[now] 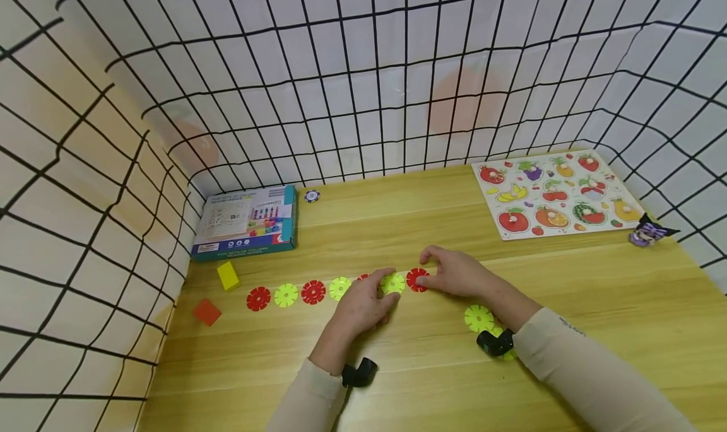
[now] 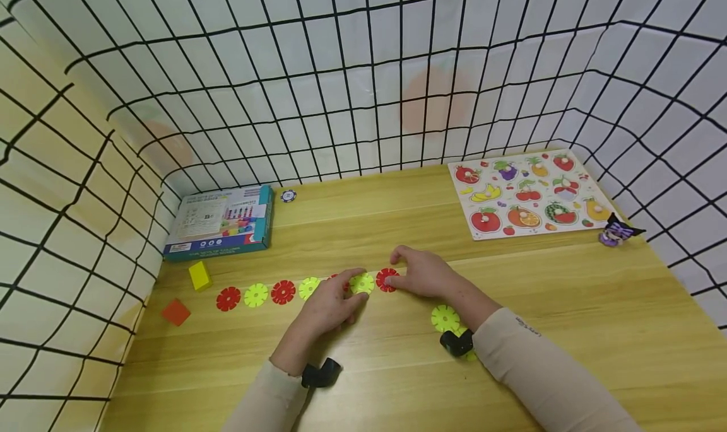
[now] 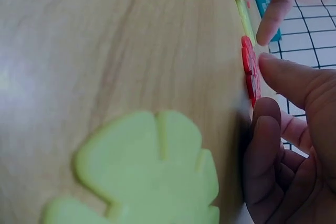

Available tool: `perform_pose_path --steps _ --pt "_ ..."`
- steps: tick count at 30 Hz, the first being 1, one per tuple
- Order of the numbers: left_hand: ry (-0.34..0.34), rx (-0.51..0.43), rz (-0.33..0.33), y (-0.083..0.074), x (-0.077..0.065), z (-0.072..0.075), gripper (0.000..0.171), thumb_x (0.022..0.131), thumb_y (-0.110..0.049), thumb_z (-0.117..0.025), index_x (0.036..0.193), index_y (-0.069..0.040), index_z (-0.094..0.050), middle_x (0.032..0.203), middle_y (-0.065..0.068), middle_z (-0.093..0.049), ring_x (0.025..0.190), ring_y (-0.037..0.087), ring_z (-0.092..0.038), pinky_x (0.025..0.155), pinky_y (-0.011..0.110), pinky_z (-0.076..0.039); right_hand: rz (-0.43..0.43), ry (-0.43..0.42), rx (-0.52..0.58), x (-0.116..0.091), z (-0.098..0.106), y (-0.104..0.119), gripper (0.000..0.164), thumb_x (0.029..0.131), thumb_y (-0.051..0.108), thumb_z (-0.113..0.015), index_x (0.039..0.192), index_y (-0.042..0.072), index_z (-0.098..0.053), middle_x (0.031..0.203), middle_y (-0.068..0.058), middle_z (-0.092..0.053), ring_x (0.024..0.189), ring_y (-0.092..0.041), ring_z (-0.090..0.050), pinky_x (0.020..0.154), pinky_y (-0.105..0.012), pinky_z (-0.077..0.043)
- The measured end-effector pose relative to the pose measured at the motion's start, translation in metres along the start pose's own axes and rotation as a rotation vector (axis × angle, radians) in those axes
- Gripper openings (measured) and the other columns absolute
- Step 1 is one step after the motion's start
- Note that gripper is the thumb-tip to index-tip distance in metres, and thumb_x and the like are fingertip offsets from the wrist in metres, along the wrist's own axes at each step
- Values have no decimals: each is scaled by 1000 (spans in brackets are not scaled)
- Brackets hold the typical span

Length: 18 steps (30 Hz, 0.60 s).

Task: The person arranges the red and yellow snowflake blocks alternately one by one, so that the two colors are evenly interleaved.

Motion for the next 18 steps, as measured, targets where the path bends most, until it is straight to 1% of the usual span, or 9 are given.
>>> perform_pose_path --steps 5,9,13,15,18 --pt "7 -17 -6 0 -1 0 54 87 -37 -63 136 -31 -42 52 -1 -58 37 19 -52 36 35 -43 -9 17 94 -4 0 -4 31 86 40 -64 111 23 -55 61 -2 -53 49 -18 -49 48 -30 -39" --pt "15 -11 -16 0 -1 0 57 84 -39 -65 136 -32 -43 53 -2 -58 40 19 -54 41 35 -45 -1 21 128 -7 -1 -8 27 89 35 -61 113 26 -58 62 -2 -54 50 -17 -50 49 -30 -41" --pt "14 18 -40 0 -1 1 59 83 -41 -66 136 -32 -43 53 -3 -58 42 17 -55 45 34 -46 14 21 143 -8 -1 -11 23 89 34 -61 112 28 -59 64 -2 -55 51 -17 -50 49 -31 -41" --pt "8 47 -59 -1 -1 1 59 83 -42 -66 136 -31 -43 53 -4 -57 43 15 -55 47 33 -45 16 25 164 -10 0 -12 22 90 33 -60 111 28 -60 64 -3 -55 51 -18 -50 49 -32 -42" --pt "-7 110 -85 -2 -2 0 58 83 -43 -65 136 -30 -45 51 -5 -53 42 12 -50 46 31 -41 25 18 188 -14 1 -13 23 90 31 -60 112 26 -60 68 -3 -56 55 -19 -51 51 -32 -43"
Point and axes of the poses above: each hand's wrist, its own x-axis towards the middle knuckle, its own z-axis out of the back of the hand, y = z × x, the point moved 2 cm from there along x, towards the middle knuckle
